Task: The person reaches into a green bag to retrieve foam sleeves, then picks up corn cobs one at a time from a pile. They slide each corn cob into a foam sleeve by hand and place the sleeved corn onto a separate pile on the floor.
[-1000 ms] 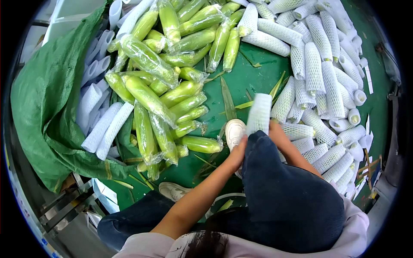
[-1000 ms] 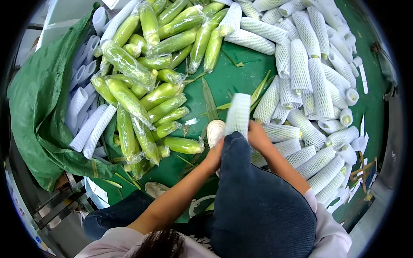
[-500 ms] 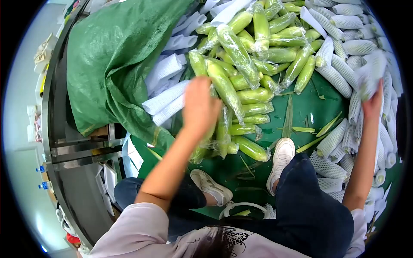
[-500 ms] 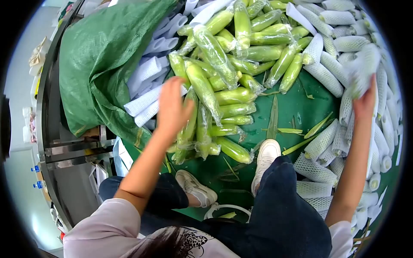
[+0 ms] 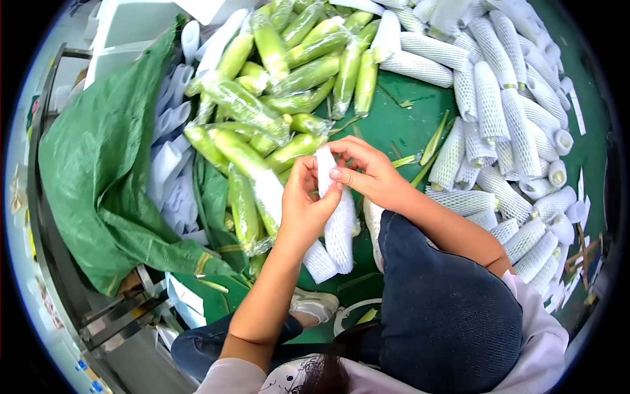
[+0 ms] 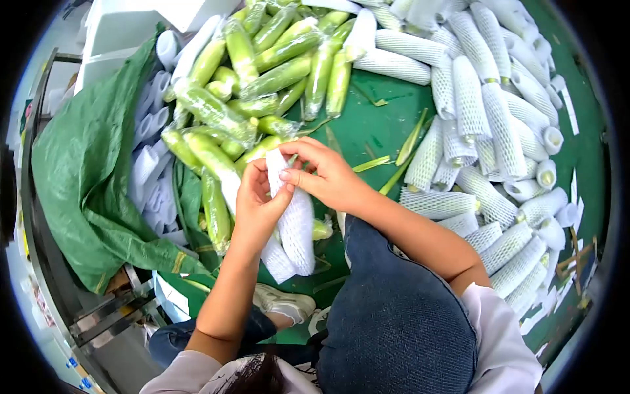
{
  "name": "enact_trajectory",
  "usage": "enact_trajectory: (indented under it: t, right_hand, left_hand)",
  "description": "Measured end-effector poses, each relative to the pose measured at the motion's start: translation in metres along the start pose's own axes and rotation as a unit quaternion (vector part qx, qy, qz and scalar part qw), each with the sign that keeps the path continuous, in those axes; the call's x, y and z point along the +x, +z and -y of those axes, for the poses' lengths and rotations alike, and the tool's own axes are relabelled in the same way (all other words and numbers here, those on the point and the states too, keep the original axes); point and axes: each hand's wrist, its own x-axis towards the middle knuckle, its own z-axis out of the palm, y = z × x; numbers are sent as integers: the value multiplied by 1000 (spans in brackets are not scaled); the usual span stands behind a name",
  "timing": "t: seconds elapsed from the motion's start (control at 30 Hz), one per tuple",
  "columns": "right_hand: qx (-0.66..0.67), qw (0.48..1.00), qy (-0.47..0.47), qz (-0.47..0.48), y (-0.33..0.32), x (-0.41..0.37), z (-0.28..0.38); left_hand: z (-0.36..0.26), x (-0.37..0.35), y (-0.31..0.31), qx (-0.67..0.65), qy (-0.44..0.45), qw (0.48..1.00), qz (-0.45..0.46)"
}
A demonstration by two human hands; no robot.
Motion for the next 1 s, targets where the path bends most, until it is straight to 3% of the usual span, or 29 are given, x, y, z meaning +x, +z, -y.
enact_trajectory:
  t: [0.03, 0.07, 0.1, 0.13, 0.2, 0.3, 0.37, 0.4, 0.43, 0.47, 0.53, 0.57, 0.67, 0.7, 0.73, 0.8, 0.83, 0.87, 0.9, 0.93, 0.97, 1.0]
  right_hand:
    - [38, 998, 49, 0, -10, -2, -10]
    - [77, 992, 98, 1, -22, -6, -19]
    - [96, 988, 115, -31, -31, -9, -25]
    - [-16, 996, 58, -62, -40, -12, -28]
    - [-211, 974, -43, -71, -45, -16, -25]
    - [-210, 972, -41, -100, -42, -16, -22]
    - [17, 989, 85, -121, -47, -8, -11]
    - [133, 972, 145, -130, -48, -3, -9]
    - [204, 948, 189, -154, -49, 2, -15]
    - [126, 965, 155, -169, -54, 5, -38]
    - [134, 980, 9, -147, -56, 16, -63]
    - [-160, 978, -35, -133, -65, 15, -64]
    - [23, 967, 71, -244, -71, 27, -46]
    - [126, 952, 79, -267, -81, 30, -37]
    - [316, 900, 171, -248, -76, 33, -13]
    - [345, 875, 304, -152, -76, 34, -6]
    - [254, 905, 335, 64, -92, 35, -36]
    - [-131, 933, 328, 62, -102, 44, -64]
    - [-446, 884, 127, 59, -147, 57, -133]
    - [-516, 819, 230, -97, -129, 80, -109]
    - [-523, 825, 179, -119, -150, 96, -132]
    - [-588, 783, 168, -118, -171, 123, -187]
  left_hand:
    - [-2, 1, 5, -164, -90, 982, 31]
    - [-3, 0, 9, -321, -179, 928, 60]
    - [4, 0, 16, -380, -179, 905, 69]
    - [25, 0, 23, -357, -144, 920, 72]
    - [52, 1, 39, -393, -201, 895, 69]
    - [100, 11, 53, -304, -217, 915, 150]
    - [106, 30, 61, -375, -92, 918, 89]
    - [107, 39, 64, -405, -30, 912, 59]
    - [107, 44, 69, -383, -55, 921, 44]
    - [107, 48, 76, -361, -78, 929, 28]
    - [107, 60, 84, -318, -119, 940, -6]
    - [107, 67, 81, -304, -115, 945, -17]
    - [93, 75, 73, -183, -133, 974, -31]
    - [75, 76, 79, -292, -133, 946, -50]
    - [68, 80, 67, -356, -136, 922, -70]
    - [65, 97, 36, -434, -167, 880, -94]
    - [84, 110, 21, -471, -149, 862, -114]
    - [73, 117, 14, -453, -160, 865, -147]
    - [77, 122, 14, -429, -171, 876, -136]
    - [86, 125, 13, -403, -183, 888, -125]
    - [95, 127, 18, -375, -184, 901, -116]
    - [100, 132, 25, -344, -183, 915, -106]
